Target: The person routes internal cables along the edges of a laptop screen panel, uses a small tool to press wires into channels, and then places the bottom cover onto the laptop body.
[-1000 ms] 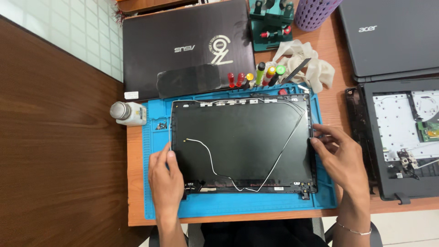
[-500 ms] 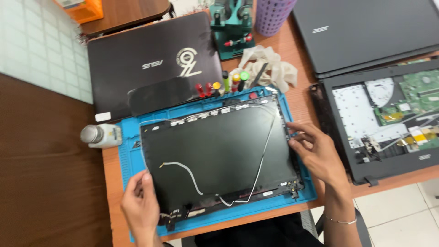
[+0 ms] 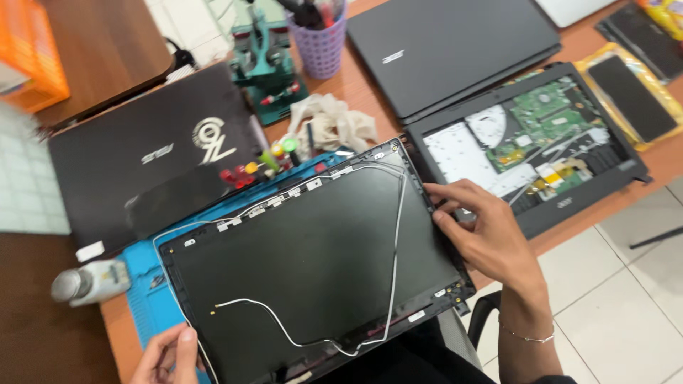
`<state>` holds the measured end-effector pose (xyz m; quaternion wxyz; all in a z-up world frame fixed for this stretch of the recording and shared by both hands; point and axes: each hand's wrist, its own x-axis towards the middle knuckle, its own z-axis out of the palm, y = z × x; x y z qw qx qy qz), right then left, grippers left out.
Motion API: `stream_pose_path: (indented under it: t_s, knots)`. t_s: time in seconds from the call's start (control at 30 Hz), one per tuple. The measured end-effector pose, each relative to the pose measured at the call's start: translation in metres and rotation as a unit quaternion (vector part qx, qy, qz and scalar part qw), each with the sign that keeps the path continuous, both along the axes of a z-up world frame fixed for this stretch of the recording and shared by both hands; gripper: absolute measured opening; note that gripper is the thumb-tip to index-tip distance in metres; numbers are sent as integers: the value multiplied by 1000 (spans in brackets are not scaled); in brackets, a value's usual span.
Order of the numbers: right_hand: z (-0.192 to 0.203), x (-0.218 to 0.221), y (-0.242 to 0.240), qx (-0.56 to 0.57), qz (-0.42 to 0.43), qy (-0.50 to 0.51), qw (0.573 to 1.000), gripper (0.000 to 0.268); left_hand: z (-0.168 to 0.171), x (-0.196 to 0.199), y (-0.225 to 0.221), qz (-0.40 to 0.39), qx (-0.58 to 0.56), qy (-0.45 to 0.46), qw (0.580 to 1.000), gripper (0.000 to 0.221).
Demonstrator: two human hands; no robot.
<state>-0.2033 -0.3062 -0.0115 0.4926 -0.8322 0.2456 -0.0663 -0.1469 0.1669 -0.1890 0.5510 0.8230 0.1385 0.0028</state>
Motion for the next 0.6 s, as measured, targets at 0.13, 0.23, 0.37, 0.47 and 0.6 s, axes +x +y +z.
stream_pose_path:
  t_s: [0.13,0.23,0.37,0.47,0.6]
  knots:
    - [0,-24,-40,21,-54,-52,997,38,-6,6,-41,-85,-64,-28,994,16]
    - [-6,-42,-78,23,-87,-73,993,37,5,5,-90,-137,-89,-5,987,15]
    - [-14,-62,-135,1,-123,-73,990,34,23,2,-169,-160,-127,31,978,16]
    - [-18,-70,-180,-3,-121,-79,989,31,41,5,-219,-207,-153,58,965,16]
    - [-22,-74,-235,-23,-136,-65,988,31,59,13,-283,-277,-216,42,935,17]
